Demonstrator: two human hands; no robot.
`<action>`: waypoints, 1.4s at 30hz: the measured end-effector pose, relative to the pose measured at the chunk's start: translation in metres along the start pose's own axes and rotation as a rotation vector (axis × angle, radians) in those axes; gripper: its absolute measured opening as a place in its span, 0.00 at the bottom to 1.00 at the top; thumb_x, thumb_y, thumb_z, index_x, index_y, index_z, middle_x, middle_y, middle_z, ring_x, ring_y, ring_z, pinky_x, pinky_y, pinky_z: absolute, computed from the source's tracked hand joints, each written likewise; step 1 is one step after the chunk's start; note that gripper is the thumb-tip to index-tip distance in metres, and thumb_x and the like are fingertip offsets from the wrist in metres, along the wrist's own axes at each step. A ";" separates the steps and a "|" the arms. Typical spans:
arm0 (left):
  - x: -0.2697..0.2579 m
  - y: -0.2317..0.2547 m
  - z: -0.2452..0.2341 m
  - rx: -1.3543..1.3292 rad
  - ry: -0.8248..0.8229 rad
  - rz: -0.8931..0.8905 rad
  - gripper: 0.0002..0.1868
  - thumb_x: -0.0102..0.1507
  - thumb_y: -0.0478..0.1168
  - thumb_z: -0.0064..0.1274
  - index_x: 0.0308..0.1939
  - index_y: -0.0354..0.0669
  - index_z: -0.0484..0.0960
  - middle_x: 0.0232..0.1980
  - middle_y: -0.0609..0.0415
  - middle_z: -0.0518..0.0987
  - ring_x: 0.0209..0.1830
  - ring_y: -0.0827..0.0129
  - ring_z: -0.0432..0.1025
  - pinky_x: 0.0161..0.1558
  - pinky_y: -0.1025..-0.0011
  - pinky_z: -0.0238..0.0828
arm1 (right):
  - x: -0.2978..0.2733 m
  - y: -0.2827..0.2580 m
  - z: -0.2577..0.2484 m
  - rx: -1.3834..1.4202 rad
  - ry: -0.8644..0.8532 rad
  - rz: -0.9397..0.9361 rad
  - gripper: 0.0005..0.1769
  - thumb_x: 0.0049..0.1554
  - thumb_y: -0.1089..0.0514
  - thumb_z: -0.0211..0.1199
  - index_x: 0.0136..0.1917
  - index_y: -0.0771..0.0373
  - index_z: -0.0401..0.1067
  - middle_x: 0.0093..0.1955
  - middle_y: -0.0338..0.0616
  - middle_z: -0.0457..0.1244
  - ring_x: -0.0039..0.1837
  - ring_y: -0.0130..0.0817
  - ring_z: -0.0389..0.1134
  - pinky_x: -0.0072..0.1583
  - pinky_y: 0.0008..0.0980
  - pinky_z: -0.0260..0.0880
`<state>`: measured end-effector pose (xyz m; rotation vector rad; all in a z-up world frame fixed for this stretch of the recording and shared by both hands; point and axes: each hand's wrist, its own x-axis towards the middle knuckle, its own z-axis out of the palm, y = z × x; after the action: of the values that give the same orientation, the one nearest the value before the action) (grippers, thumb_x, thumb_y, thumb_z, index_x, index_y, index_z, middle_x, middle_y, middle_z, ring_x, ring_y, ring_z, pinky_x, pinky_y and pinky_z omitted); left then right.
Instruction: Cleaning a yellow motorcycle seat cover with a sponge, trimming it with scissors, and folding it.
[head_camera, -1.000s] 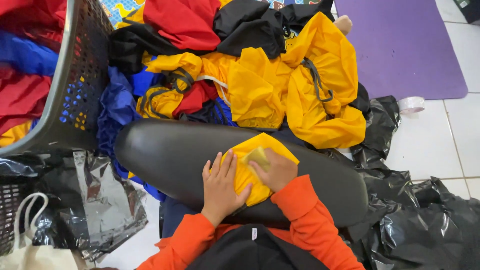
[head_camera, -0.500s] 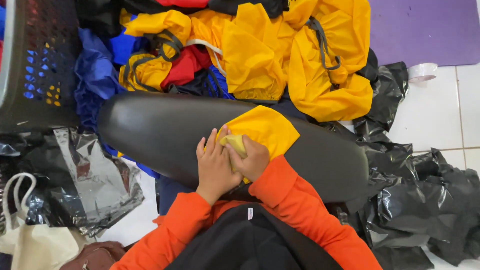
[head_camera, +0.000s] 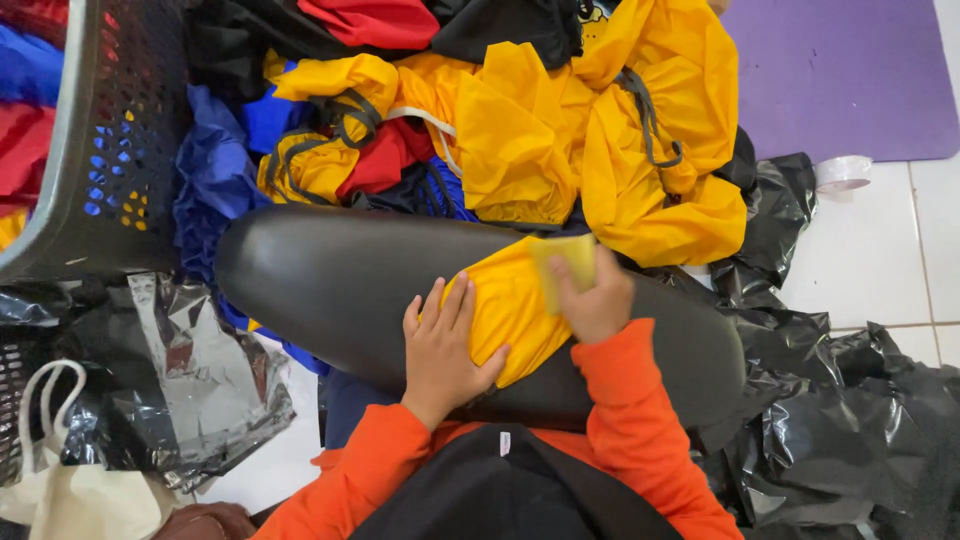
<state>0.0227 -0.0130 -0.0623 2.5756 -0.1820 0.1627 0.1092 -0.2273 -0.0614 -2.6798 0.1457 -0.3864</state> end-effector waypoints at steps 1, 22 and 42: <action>-0.002 0.000 0.001 -0.013 -0.007 -0.009 0.49 0.58 0.68 0.50 0.73 0.40 0.66 0.77 0.46 0.65 0.78 0.45 0.54 0.73 0.43 0.40 | -0.019 -0.032 -0.017 0.247 -0.137 -0.049 0.30 0.51 0.26 0.69 0.40 0.53 0.67 0.31 0.52 0.66 0.42 0.56 0.73 0.41 0.40 0.71; -0.003 -0.002 0.002 0.028 0.006 0.013 0.49 0.58 0.70 0.49 0.72 0.38 0.67 0.75 0.44 0.66 0.76 0.46 0.56 0.70 0.45 0.44 | -0.017 -0.075 -0.130 0.541 -0.093 -0.295 0.38 0.48 0.49 0.76 0.69 0.54 0.67 0.38 0.41 0.73 0.36 0.37 0.74 0.38 0.30 0.73; 0.000 0.013 -0.016 0.036 0.156 0.103 0.45 0.52 0.61 0.57 0.64 0.31 0.73 0.72 0.39 0.69 0.70 0.44 0.62 0.66 0.50 0.52 | -0.018 -0.062 -0.034 0.255 -0.154 -0.341 0.27 0.55 0.51 0.65 0.68 0.56 0.69 0.58 0.44 0.70 0.51 0.45 0.74 0.49 0.35 0.71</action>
<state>0.0195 -0.0158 -0.0419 2.5765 -0.2549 0.4075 0.0851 -0.1819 -0.0101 -2.4644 -0.3856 -0.2765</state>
